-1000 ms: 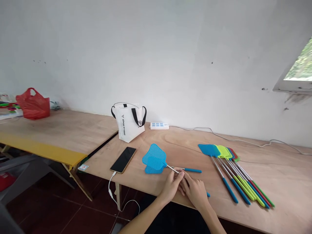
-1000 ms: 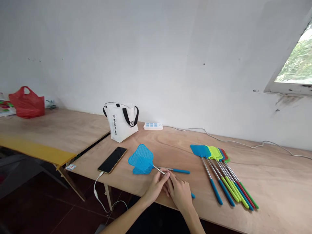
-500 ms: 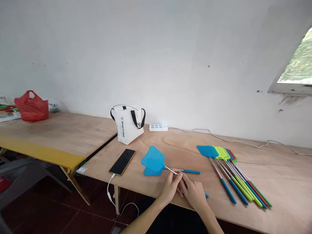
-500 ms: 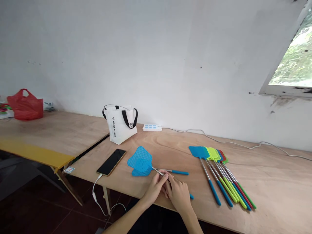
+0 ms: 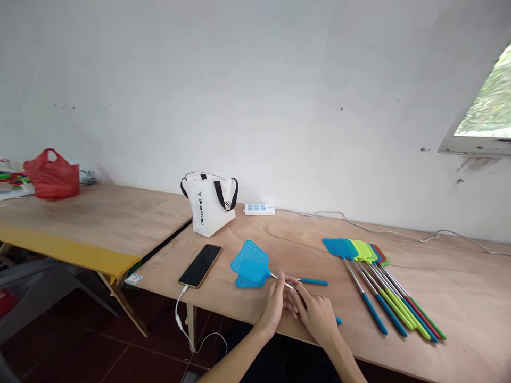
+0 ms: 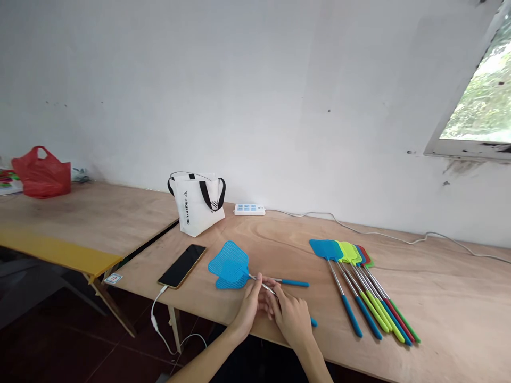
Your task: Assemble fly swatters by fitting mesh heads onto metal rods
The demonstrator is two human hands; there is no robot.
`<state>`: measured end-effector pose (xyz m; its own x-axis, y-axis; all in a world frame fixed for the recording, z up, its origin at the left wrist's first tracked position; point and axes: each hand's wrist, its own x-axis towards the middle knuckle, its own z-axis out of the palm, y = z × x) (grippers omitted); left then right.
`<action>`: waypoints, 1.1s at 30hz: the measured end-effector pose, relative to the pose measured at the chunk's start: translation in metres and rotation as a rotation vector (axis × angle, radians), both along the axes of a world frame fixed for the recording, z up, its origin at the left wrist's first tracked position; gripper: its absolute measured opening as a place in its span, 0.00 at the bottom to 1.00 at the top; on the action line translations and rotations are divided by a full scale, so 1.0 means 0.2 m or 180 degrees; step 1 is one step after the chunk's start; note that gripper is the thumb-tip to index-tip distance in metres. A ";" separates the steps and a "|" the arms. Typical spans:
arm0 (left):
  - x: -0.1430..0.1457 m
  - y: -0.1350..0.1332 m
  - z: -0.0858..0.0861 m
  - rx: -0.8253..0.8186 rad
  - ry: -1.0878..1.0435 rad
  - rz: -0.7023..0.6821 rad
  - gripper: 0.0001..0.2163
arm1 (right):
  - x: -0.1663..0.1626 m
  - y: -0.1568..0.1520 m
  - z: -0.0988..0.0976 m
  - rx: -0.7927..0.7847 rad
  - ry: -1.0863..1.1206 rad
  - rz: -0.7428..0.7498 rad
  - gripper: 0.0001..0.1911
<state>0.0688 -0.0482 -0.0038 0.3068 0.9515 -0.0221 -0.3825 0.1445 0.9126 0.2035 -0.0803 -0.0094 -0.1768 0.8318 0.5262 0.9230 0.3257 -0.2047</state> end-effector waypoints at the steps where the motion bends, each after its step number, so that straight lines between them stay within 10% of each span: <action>1: 0.00 0.00 0.01 -0.0024 -0.0046 0.0064 0.34 | 0.00 0.00 0.00 0.0017 -0.0002 0.0001 0.27; 33: -0.08 0.09 0.04 0.0063 -0.0203 0.0438 0.34 | 0.21 0.00 0.05 -0.0365 0.0193 -0.0054 0.20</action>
<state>0.0520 -0.0297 0.0048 0.1737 0.9847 0.0125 -0.4547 0.0689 0.8880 0.2461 -0.0799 -0.0001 -0.1330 0.8896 0.4369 0.9130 0.2815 -0.2953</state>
